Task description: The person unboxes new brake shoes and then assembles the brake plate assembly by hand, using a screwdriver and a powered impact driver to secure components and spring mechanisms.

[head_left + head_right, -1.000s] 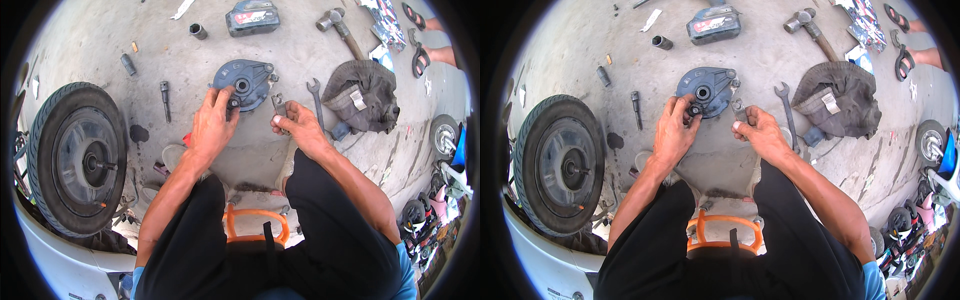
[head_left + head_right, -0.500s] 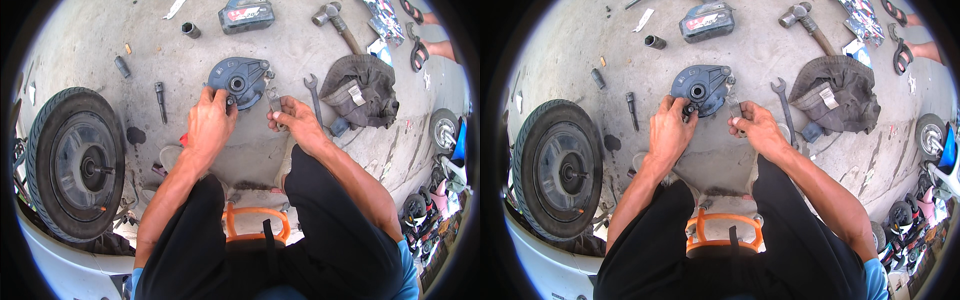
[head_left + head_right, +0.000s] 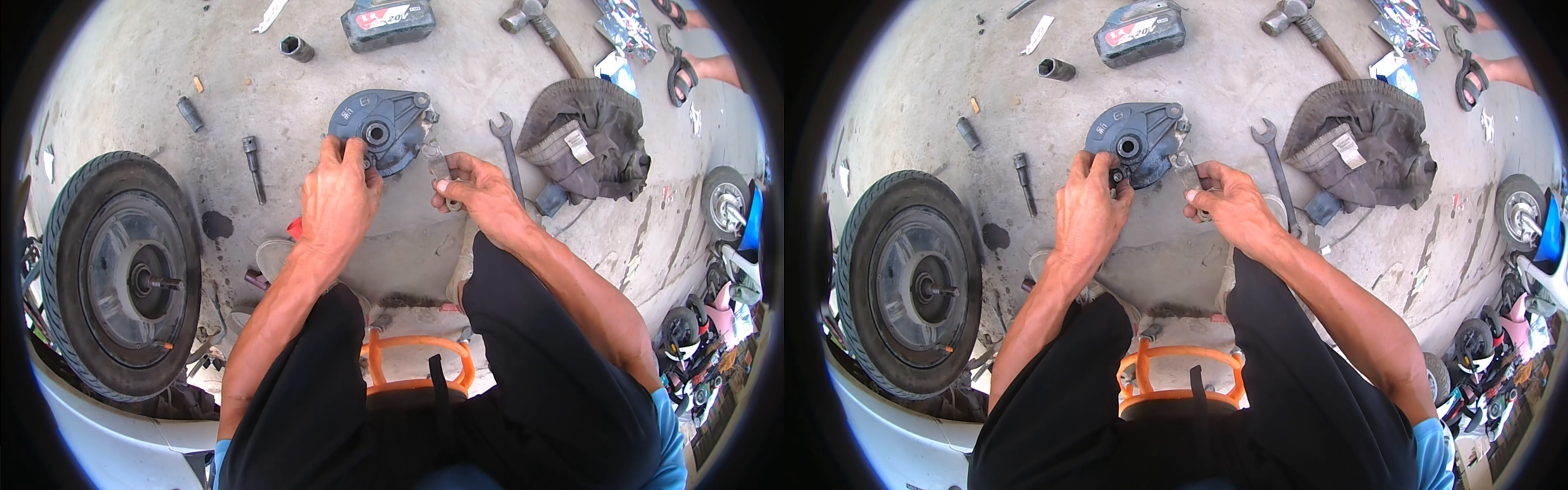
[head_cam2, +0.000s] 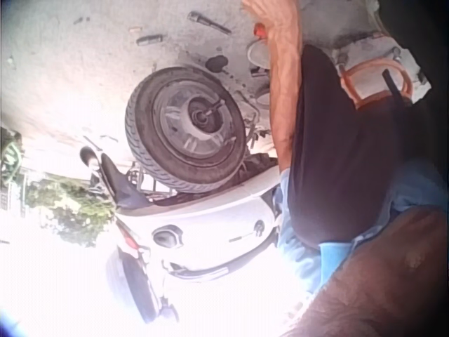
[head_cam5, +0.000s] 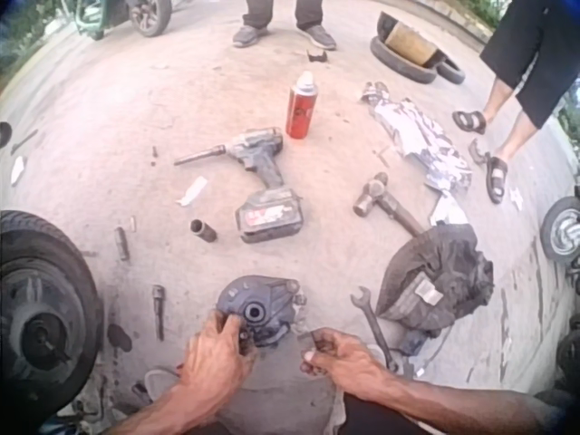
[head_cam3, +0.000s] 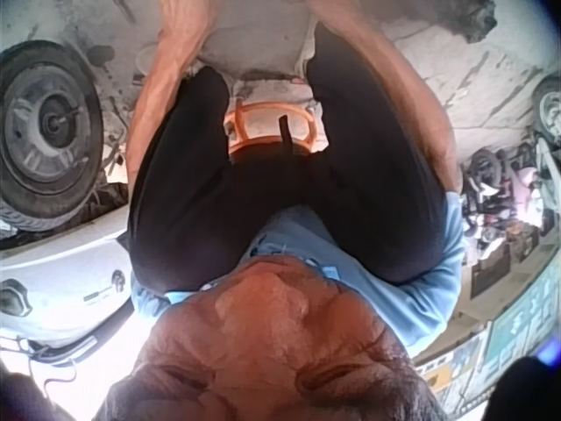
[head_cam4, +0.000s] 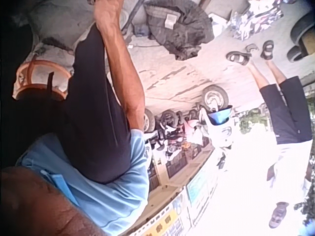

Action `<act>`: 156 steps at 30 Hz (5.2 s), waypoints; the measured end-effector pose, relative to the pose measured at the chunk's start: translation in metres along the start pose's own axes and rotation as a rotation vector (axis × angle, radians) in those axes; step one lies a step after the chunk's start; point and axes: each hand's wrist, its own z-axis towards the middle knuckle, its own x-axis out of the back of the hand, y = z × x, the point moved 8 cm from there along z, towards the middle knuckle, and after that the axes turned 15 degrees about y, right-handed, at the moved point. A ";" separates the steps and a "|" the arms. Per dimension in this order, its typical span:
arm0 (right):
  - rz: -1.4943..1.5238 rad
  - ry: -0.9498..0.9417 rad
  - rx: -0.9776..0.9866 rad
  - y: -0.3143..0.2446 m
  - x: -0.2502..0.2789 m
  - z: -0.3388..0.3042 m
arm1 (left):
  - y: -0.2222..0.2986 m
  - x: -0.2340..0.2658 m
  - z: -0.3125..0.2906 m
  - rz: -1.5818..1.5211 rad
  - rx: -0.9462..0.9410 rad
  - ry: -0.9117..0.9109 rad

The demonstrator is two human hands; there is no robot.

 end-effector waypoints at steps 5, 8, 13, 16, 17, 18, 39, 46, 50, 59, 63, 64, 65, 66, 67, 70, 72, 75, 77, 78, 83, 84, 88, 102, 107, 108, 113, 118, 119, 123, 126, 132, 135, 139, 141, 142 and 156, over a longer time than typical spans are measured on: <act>0.028 -0.009 0.004 -0.002 -0.002 -0.001 | 0.003 0.000 0.002 0.068 0.008 0.000; 0.009 -0.022 -0.003 -0.004 -0.004 -0.002 | 0.006 -0.001 0.005 0.104 -0.011 -0.010; 0.017 -0.040 -0.013 -0.003 -0.008 -0.004 | 0.005 -0.002 0.006 0.113 0.001 -0.025; 0.038 -0.062 -0.037 -0.003 -0.009 -0.005 | 0.002 -0.003 0.005 0.099 0.002 -0.022; 0.046 -0.084 -0.054 -0.002 -0.011 -0.005 | 0.002 -0.004 0.004 0.091 -0.006 -0.022; 0.046 -0.085 -0.054 -0.002 -0.012 -0.005 | 0.002 -0.004 0.003 0.092 -0.006 -0.022; -0.045 -0.005 0.295 -0.026 -0.040 -0.005 | -0.039 0.004 -0.009 -0.669 0.541 -0.059; -0.255 -0.027 0.357 -0.039 -0.049 -0.009 | -0.053 -0.005 -0.013 -0.817 0.625 -0.069; -0.111 -0.015 0.202 -0.017 -0.052 -0.006 | -0.062 -0.010 -0.015 -0.927 0.659 -0.067; -0.040 -0.024 0.101 -0.013 -0.053 -0.009 | -0.068 -0.010 -0.014 -0.935 0.702 -0.091; -0.013 -0.020 0.083 -0.008 -0.051 -0.006 | -0.067 -0.014 -0.014 -0.938 0.712 -0.104; 0.008 -0.016 0.080 -0.009 -0.050 -0.006 | -0.066 -0.013 -0.014 -0.939 0.711 -0.104; 0.030 -0.012 0.076 -0.008 -0.048 -0.005 | -0.066 -0.014 -0.014 -0.936 0.714 -0.104; 0.030 -0.010 0.075 -0.008 -0.047 -0.005 | -0.066 -0.014 -0.014 -0.934 0.716 -0.105; 0.041 -0.013 0.055 -0.007 -0.046 -0.006 | -0.065 -0.015 -0.014 -0.935 0.716 -0.107; 0.066 -0.026 0.036 -0.008 -0.048 -0.006 | -0.066 -0.013 -0.014 -0.931 0.713 -0.096; 0.075 -0.028 0.035 -0.007 -0.048 -0.007 | -0.064 -0.013 -0.013 -0.951 0.720 -0.107; 0.092 -0.022 0.039 -0.004 -0.044 -0.006 | -0.063 -0.014 -0.013 -0.911 0.713 -0.117; 0.086 -0.006 0.039 -0.004 -0.039 -0.006 | -0.061 -0.014 -0.013 -0.911 0.708 -0.122; 0.087 -0.005 0.039 -0.002 -0.037 -0.005 | -0.061 -0.014 -0.014 -0.908 0.705 -0.126; 0.133 -0.007 0.013 0.001 -0.031 -0.002 | -0.061 -0.017 -0.018 -0.913 0.713 -0.126; 0.135 -0.010 0.013 0.001 -0.031 -0.002 | -0.061 -0.017 -0.018 -0.924 0.714 -0.122; 0.123 -0.018 0.017 0.001 -0.029 -0.002 | -0.060 -0.017 -0.022 -0.941 0.730 -0.120; 0.081 -0.014 0.021 -0.004 -0.029 -0.002 | -0.065 -0.021 -0.024 -0.955 0.747 -0.112; 0.061 0.004 0.052 0.002 -0.029 0.001 | -0.062 -0.020 -0.024 -0.941 0.742 -0.119; 0.063 0.004 0.054 0.001 -0.030 0.001 | -0.063 -0.019 -0.024 -0.933 0.738 -0.113; 0.054 0.014 0.044 0.000 -0.029 0.000 | -0.063 -0.019 -0.023 -0.939 0.737 -0.115; 0.063 0.000 0.030 0.002 -0.029 0.000 | -0.061 -0.019 -0.021 -0.894 0.726 -0.132; 0.078 -0.013 0.018 0.001 -0.029 0.000 | -0.062 -0.019 -0.020 -0.893 0.727 -0.131; 0.125 -0.027 0.045 -0.006 -0.028 -0.008 | -0.063 -0.017 -0.020 -0.883 0.738 -0.127; 0.171 -0.059 0.000 -0.007 -0.030 -0.014 | -0.062 -0.014 -0.021 -0.935 0.719 -0.135; 0.276 -0.045 0.042 -0.015 -0.023 -0.017 | -0.060 -0.009 -0.024 -1.059 0.708 -0.130; 0.242 -0.024 0.109 -0.022 -0.020 -0.017 | -0.061 -0.006 -0.027 -1.052 0.673 -0.139; 0.247 -0.013 0.126 -0.023 -0.018 -0.017 | -0.063 -0.008 -0.031 -1.088 0.656 -0.144; 0.250 -0.009 0.126 -0.023 -0.018 -0.018 | -0.064 -0.010 -0.032 -1.131 0.689 -0.145; 0.241 0.012 0.156 -0.025 -0.017 -0.019 | -0.064 -0.010 -0.032 -1.131 0.690 -0.144; 0.041 0.135 0.620 -0.054 -0.009 -0.031 | -0.055 -0.005 -0.032 -1.289 0.525 -0.166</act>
